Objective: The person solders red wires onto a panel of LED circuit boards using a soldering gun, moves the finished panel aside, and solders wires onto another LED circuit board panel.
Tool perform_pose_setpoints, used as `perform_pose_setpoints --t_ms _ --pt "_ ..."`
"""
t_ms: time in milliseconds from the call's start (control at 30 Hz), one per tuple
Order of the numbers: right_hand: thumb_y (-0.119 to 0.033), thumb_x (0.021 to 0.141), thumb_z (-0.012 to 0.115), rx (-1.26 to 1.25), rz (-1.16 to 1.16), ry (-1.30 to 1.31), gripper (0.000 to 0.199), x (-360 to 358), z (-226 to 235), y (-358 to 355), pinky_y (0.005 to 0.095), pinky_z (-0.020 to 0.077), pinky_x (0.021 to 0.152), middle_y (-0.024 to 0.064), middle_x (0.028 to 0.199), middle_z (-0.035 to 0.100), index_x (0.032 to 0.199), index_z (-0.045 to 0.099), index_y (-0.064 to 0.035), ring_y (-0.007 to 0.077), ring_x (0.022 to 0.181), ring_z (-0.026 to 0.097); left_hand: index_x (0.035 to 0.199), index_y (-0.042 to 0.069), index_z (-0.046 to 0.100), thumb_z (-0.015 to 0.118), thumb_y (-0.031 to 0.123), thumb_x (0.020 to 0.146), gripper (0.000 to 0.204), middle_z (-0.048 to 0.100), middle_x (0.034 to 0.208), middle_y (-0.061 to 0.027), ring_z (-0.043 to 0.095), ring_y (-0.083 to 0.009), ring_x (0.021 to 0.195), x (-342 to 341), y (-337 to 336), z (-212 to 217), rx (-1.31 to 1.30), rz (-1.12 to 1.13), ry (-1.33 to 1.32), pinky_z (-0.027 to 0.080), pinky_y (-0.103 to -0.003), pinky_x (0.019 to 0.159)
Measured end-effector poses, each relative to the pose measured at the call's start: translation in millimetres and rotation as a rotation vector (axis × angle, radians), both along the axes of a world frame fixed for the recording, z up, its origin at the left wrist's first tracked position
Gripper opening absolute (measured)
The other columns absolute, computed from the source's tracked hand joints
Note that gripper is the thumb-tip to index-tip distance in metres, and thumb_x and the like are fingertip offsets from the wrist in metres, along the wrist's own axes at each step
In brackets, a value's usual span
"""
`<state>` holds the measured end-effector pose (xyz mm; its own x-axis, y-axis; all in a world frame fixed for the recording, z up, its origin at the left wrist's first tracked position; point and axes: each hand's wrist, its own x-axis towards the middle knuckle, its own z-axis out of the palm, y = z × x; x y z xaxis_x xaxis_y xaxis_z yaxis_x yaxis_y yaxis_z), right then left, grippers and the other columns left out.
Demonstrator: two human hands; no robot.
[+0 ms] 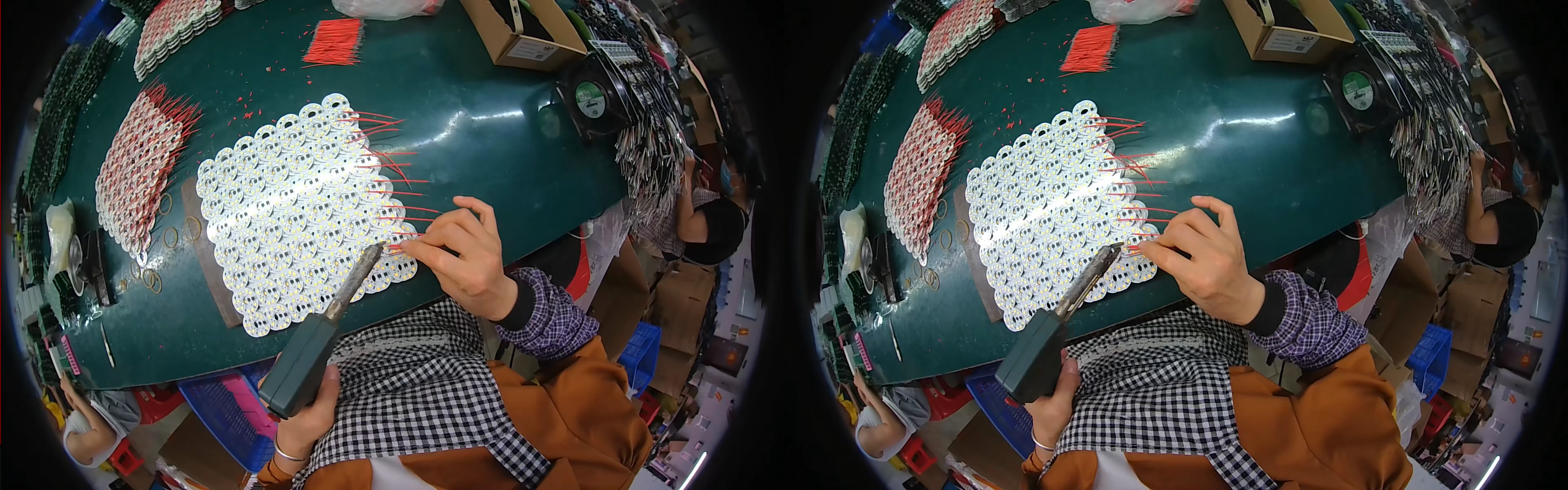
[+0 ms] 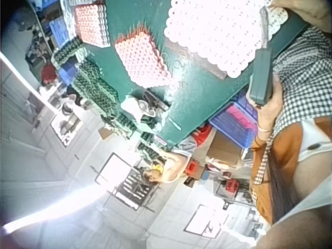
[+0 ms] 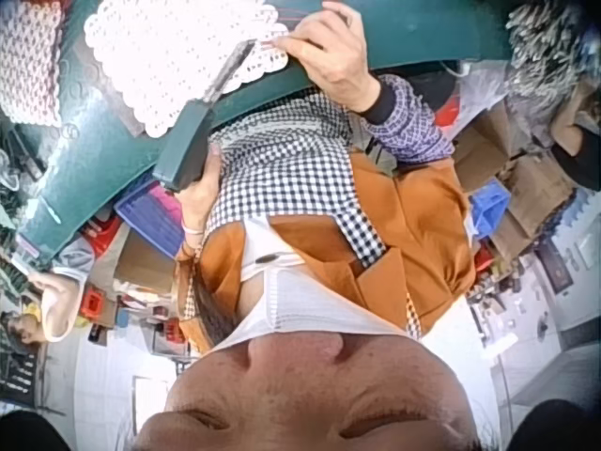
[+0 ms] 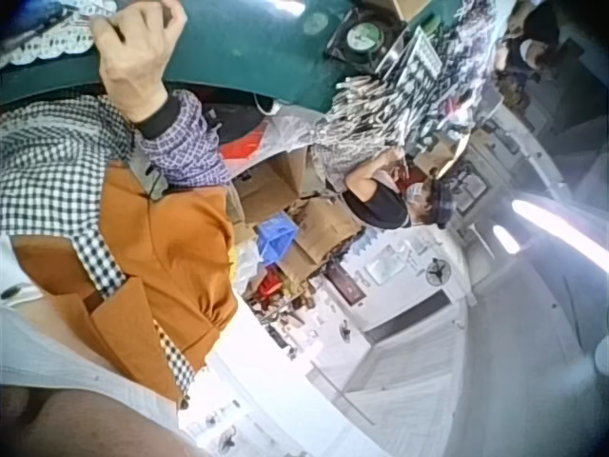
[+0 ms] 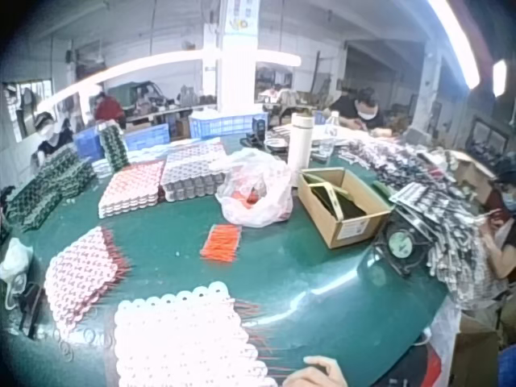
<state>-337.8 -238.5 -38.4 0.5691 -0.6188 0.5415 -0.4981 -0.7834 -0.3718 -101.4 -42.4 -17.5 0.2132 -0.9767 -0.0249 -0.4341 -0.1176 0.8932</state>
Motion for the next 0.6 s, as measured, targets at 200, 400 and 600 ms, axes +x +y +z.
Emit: perform_pose_setpoints --t_ms 200,400,600 --pt "-0.003 0.073 0.074 -0.007 0.002 -0.043 0.025 0.9 -1.1 0.4 0.0461 0.0430 0.096 -0.0045 0.079 0.061 0.095 0.074 -0.0135 0.0147 0.082 0.061 0.119 -0.003 0.065 0.070 -0.006 0.085 0.034 0.069 0.105 -0.0091 0.063 -0.0116 0.081 -1.9 2.7 4.1 0.092 0.082 0.145 0.051 -0.024 0.066" --pt "0.002 0.069 0.076 0.003 0.027 -0.060 0.031 0.2 -2.4 0.5 0.0466 0.0430 0.095 -0.0038 0.079 0.061 0.096 0.073 -0.0130 0.0159 0.081 0.061 0.120 -0.003 0.064 0.070 -0.004 0.086 0.035 0.069 0.107 -0.0090 0.063 -0.0113 0.084 -2.3 0.8 2.7 0.063 0.045 0.083 0.052 -0.024 0.067" --pt "-0.002 0.073 0.074 -0.006 0.014 -0.044 0.024 0.3 -3.5 0.5 0.0468 0.0426 0.096 -0.0045 0.079 0.062 0.095 0.074 -0.0130 0.0147 0.081 0.061 0.119 -0.002 0.065 0.071 -0.002 0.087 0.033 0.069 0.106 -0.0080 0.063 -0.0110 0.083 -0.5 5.0 -2.6 0.022 -0.035 -0.201 0.052 -0.025 0.069"
